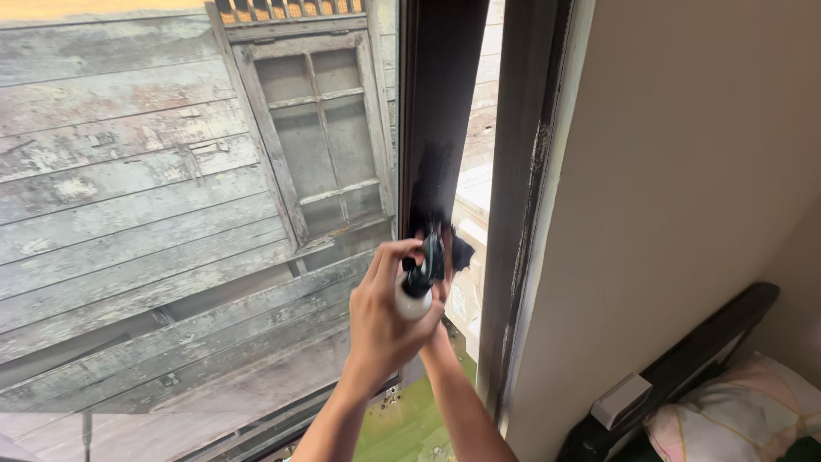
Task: The person sprays a liquid onto a window frame and wipes the inner track and frame edges with a cloth.
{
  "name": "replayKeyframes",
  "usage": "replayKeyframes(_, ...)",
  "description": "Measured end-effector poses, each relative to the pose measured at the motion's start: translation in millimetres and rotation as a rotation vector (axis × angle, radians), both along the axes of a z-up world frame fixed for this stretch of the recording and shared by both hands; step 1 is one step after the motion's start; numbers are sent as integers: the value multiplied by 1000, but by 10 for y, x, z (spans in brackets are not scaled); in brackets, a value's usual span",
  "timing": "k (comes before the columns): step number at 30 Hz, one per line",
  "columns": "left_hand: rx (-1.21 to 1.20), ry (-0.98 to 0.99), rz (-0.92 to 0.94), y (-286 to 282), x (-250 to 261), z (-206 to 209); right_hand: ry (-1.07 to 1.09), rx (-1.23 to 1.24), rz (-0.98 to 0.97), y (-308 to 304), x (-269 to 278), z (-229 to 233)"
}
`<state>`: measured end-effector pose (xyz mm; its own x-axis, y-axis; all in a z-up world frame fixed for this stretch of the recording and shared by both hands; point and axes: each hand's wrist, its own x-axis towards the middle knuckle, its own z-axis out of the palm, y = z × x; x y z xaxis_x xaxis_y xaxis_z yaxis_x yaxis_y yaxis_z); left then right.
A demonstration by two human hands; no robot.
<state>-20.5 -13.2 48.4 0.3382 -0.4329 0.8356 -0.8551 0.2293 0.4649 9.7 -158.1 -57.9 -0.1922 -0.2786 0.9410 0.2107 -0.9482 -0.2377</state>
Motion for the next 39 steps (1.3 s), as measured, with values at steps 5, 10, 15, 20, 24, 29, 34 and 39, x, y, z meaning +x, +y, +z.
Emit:
replayKeyframes(5,112,23,74,-65,52,163,197,-13,-215,254,-92,-330)
replayKeyframes(10,-118,-59,24,232,44,127,93,38,-223,163,-85,276)
replayKeyframes(15,119,373,65,434,56,18,63,-10,-193,222,-131,1147)
replayKeyframes(20,-46,228,-30,437,109,115,67,17,-195,303,-185,1013)
replayKeyframes(24,-77,157,-64,413,133,173,76,20,-185,310,-156,917)
replayKeyframes(29,-30,151,-58,377,99,316,60,-30,-160,192,-198,1362)
replayKeyframes(34,-65,118,-89,417,71,367,104,-4,-176,278,-199,994)
replayKeyframes(39,-60,101,-84,478,61,432,94,-21,-199,303,-233,1224)
